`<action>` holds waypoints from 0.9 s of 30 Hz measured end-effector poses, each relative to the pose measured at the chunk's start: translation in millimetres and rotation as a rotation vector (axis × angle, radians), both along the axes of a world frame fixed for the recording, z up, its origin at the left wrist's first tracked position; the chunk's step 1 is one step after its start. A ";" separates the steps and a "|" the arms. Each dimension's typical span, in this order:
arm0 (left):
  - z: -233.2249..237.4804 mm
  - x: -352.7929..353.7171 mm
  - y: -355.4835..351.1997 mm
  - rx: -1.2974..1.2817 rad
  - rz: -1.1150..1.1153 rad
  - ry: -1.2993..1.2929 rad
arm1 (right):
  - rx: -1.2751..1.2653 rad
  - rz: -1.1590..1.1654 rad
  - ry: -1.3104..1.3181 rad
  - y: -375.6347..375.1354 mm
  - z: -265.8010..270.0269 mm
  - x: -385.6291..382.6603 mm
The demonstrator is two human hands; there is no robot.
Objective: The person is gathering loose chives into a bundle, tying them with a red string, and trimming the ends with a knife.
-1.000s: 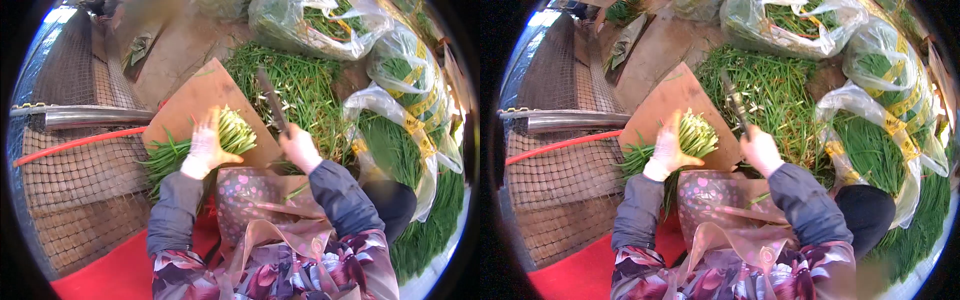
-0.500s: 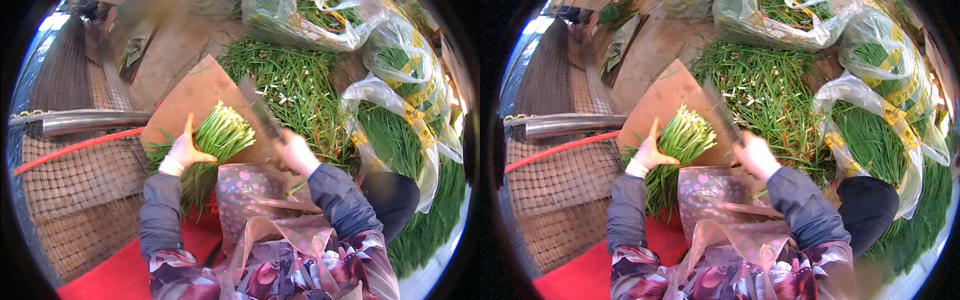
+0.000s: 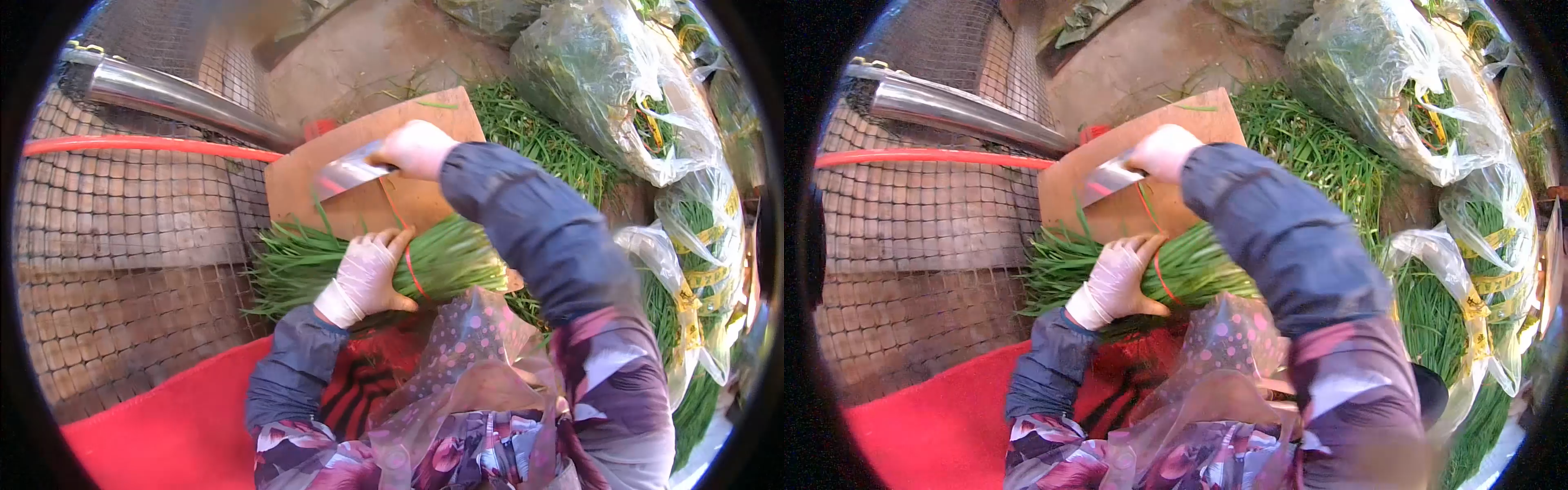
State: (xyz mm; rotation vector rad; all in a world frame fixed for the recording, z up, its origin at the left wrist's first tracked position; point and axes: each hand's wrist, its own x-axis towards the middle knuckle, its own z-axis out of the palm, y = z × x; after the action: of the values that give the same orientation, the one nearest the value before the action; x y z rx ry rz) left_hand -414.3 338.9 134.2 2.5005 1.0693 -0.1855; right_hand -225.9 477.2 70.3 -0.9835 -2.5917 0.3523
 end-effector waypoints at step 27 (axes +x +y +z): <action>55.0 53.0 -125.4 -0.443 0.195 -0.484 | -0.203 -1.214 0.593 -366.4 138.6 164.5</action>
State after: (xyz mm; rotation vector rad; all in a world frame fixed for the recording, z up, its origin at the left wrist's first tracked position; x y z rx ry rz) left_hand -361.3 213.5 189.1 1.8967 0.9341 0.2107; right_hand -61.4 110.9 209.0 -1.9123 -1.1407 0.4510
